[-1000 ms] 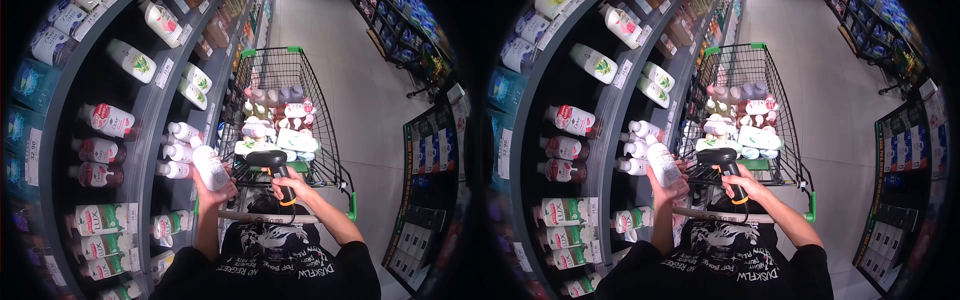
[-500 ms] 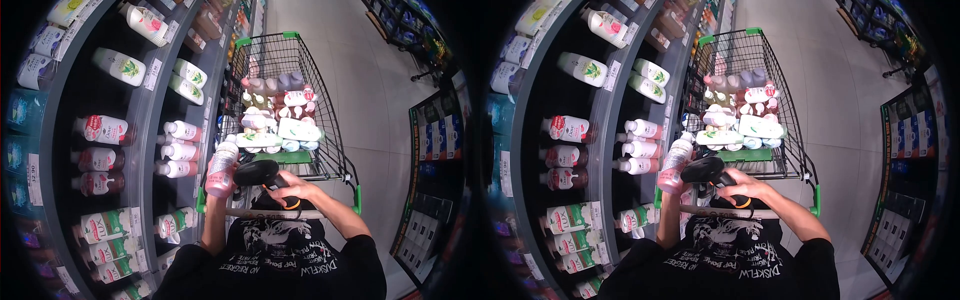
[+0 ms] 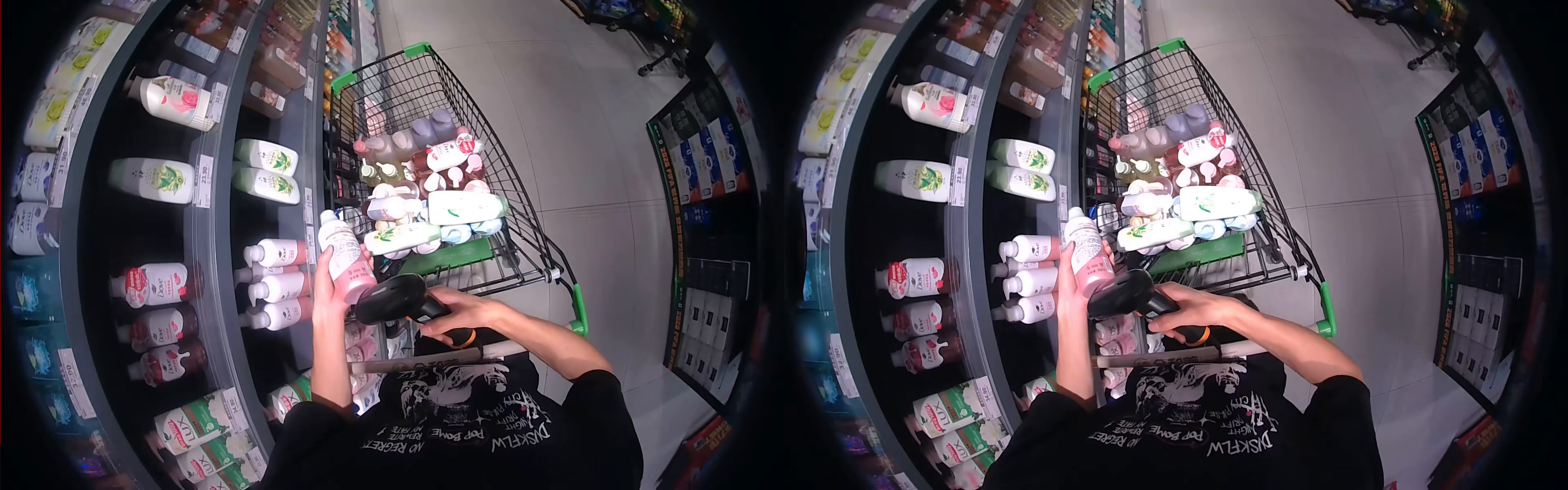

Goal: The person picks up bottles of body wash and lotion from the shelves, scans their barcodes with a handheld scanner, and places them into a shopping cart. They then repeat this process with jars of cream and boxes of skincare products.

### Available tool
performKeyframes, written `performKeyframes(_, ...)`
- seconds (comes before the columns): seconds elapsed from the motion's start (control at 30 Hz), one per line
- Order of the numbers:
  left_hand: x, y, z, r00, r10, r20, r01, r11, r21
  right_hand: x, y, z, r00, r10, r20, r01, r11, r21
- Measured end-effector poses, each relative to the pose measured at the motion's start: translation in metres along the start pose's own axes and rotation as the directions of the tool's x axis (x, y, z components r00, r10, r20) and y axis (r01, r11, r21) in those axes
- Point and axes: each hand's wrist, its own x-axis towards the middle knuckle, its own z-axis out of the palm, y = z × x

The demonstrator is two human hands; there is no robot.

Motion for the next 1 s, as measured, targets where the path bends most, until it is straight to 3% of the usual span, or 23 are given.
performKeyframes(0.07, 0.027, 0.024, 0.009, 0.996, 0.073, 0.042, -0.082, 0.964, 0.255, 0.0, 0.005, -0.002, 1.0, -0.001, -0.032, 0.001, 1.0, 0.011)
performKeyframes(0.13, 0.058, 0.038, 0.03, 0.97, 0.217, 0.11, -0.239, 0.771, 0.59, 0.001, 0.007, -0.005, 0.999, 0.01, -0.051, -0.008, 1.0, 0.029)
performKeyframes(0.17, 0.072, 0.041, 0.045, 0.935, 0.294, 0.196, -0.34, 0.6, 0.724, 0.0, 0.006, -0.006, 0.998, 0.0, -0.065, 0.002, 0.999, 0.033)
performKeyframes(0.2, 0.085, 0.043, 0.06, 0.924, 0.324, 0.203, -0.319, 0.359, 0.877, -0.002, 0.002, -0.006, 0.997, 0.015, -0.072, -0.014, 1.0, 0.007)
performKeyframes(0.23, 0.105, 0.041, 0.061, 0.855, 0.412, 0.316, -0.368, 0.05, 0.929, -0.003, -0.002, -0.006, 0.996, 0.03, -0.079, -0.031, 0.999, -0.018)
performKeyframes(0.3, 0.146, 0.037, 0.063, 0.824, 0.331, 0.46, -0.347, -0.347, 0.871, -0.003, -0.006, -0.006, 0.993, 0.025, -0.112, -0.025, 1.0, -0.001)
performKeyframes(0.33, 0.166, 0.032, 0.062, 0.787, 0.276, 0.552, -0.337, -0.556, 0.76, -0.003, -0.004, -0.007, 0.991, 0.033, -0.133, -0.038, 0.999, -0.035)
performKeyframes(0.37, 0.182, 0.028, 0.059, 0.829, 0.2, 0.522, -0.252, -0.699, 0.669, -0.003, -0.002, -0.008, 0.987, 0.04, -0.155, -0.051, 0.996, -0.069)
performKeyframes(0.4, 0.203, 0.025, 0.049, 0.824, 0.142, 0.549, -0.269, -0.755, 0.598, 0.0, 0.004, -0.011, 0.985, -0.033, -0.168, 0.013, 0.993, -0.12)
performKeyframes(0.43, 0.228, 0.021, 0.034, 0.814, 0.087, 0.574, -0.283, -0.803, 0.524, -0.002, -0.008, -0.007, 0.981, -0.037, -0.189, 0.017, 0.994, -0.106)
performKeyframes(0.57, 0.255, -0.005, 0.032, 0.934, 0.173, 0.312, -0.097, -0.72, 0.687, -0.004, 0.001, -0.015, 0.964, -0.016, -0.267, -0.046, 0.973, -0.227)
performKeyframes(0.7, 0.266, -0.002, 0.019, 0.909, 0.244, 0.337, -0.054, -0.733, 0.678, -0.004, -0.01, -0.012, 0.97, 0.075, -0.231, -0.111, 0.983, -0.145)
performKeyframes(0.77, 0.259, -0.001, 0.024, 0.915, 0.206, 0.346, -0.059, -0.781, 0.621, -0.003, -0.006, -0.01, 0.959, -0.015, -0.284, -0.034, 0.985, -0.168)
performKeyframes(0.8, 0.257, 0.001, 0.024, 0.92, 0.233, 0.314, -0.043, -0.739, 0.672, -0.003, -0.011, -0.012, 0.977, 0.076, -0.198, -0.081, 0.997, -0.015)
performKeyframes(0.83, 0.255, 0.001, 0.021, 0.923, 0.26, 0.284, -0.027, -0.692, 0.721, -0.002, 0.01, -0.015, 0.974, 0.017, -0.228, -0.035, 0.996, -0.077)
performKeyframes(0.9, 0.251, 0.001, 0.009, 0.902, 0.27, 0.337, -0.104, -0.621, 0.777, 0.0, 0.005, -0.018, 0.989, 0.072, -0.13, -0.073, 0.997, -0.004)
performKeyframes(0.93, 0.24, -0.001, 0.005, 0.872, 0.29, 0.395, -0.163, -0.588, 0.792, -0.001, 0.01, -0.014, 0.975, 0.065, -0.211, -0.06, 0.998, 0.03)
performKeyframes(1.0, 0.204, -0.003, -0.003, 0.814, 0.322, 0.484, -0.3, -0.482, 0.824, 0.0, 0.016, -0.022, 0.99, 0.044, -0.135, -0.041, 0.999, 0.023)
